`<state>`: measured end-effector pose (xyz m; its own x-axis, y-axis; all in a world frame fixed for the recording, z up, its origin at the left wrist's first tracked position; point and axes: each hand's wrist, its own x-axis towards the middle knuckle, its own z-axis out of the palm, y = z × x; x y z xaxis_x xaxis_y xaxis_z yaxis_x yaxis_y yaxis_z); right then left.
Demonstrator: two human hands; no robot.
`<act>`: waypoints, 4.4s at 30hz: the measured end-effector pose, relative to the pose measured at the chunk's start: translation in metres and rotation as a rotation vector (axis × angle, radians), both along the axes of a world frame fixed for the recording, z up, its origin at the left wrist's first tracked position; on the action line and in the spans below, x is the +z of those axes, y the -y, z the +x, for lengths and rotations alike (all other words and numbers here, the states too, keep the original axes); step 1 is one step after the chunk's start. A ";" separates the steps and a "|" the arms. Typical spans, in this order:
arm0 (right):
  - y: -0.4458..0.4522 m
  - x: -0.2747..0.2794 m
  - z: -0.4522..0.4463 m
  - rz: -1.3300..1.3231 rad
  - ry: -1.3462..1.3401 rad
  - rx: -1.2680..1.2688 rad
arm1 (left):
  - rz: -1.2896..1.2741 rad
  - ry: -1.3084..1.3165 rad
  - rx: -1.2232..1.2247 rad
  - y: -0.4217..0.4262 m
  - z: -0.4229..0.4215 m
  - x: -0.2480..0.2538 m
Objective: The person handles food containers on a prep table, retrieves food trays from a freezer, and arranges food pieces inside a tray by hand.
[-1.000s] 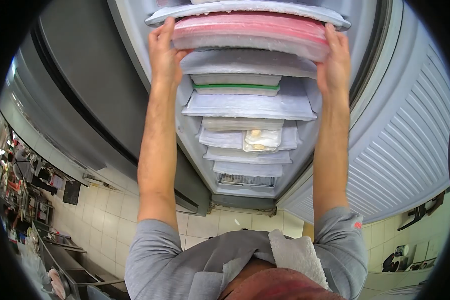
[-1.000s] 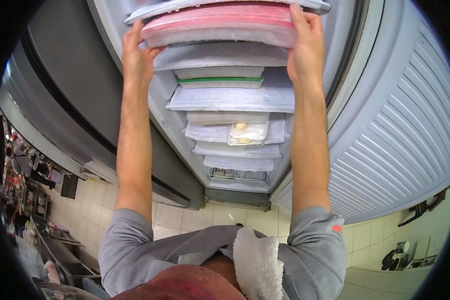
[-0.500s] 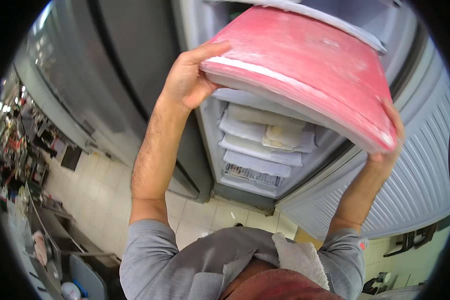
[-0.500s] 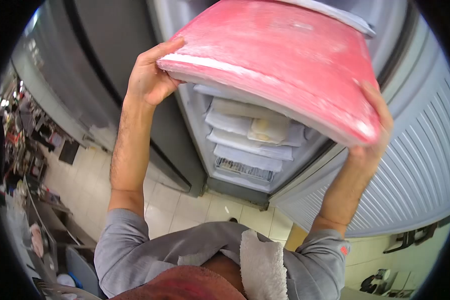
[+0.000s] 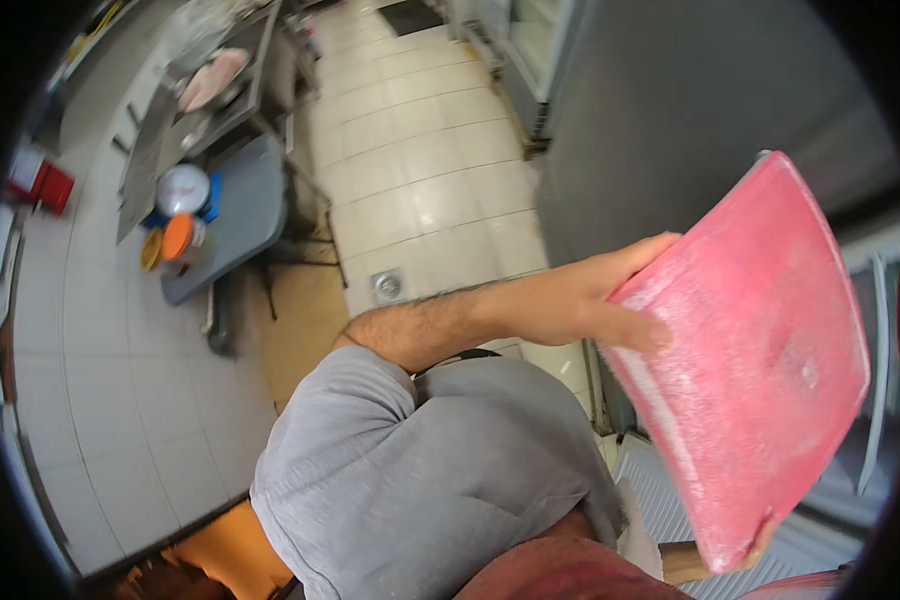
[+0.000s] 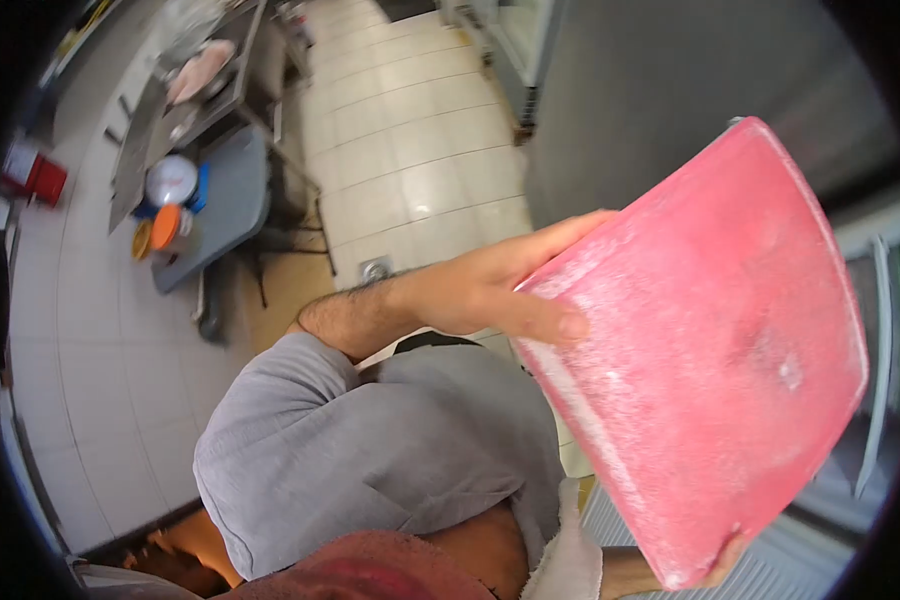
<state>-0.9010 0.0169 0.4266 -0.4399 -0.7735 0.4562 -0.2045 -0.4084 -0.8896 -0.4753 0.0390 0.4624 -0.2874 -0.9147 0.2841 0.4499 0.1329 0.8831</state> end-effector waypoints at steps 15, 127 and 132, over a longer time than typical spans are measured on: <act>0.052 -0.149 0.524 0.856 0.085 1.770 | 0.431 -0.159 1.271 -0.264 0.194 -0.209; -0.101 -0.331 1.218 -0.923 -1.407 2.319 | 1.150 1.246 1.728 -0.246 0.647 -0.370; -0.088 -0.301 1.180 -1.024 -1.604 2.069 | 1.231 1.247 1.753 -0.241 0.637 -0.366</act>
<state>0.2789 0.1045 0.1254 0.6465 0.7412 -0.1808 0.7026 -0.6708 -0.2374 0.1615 0.2795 0.0969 0.9971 0.0425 0.0631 0.0077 -0.8816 0.4719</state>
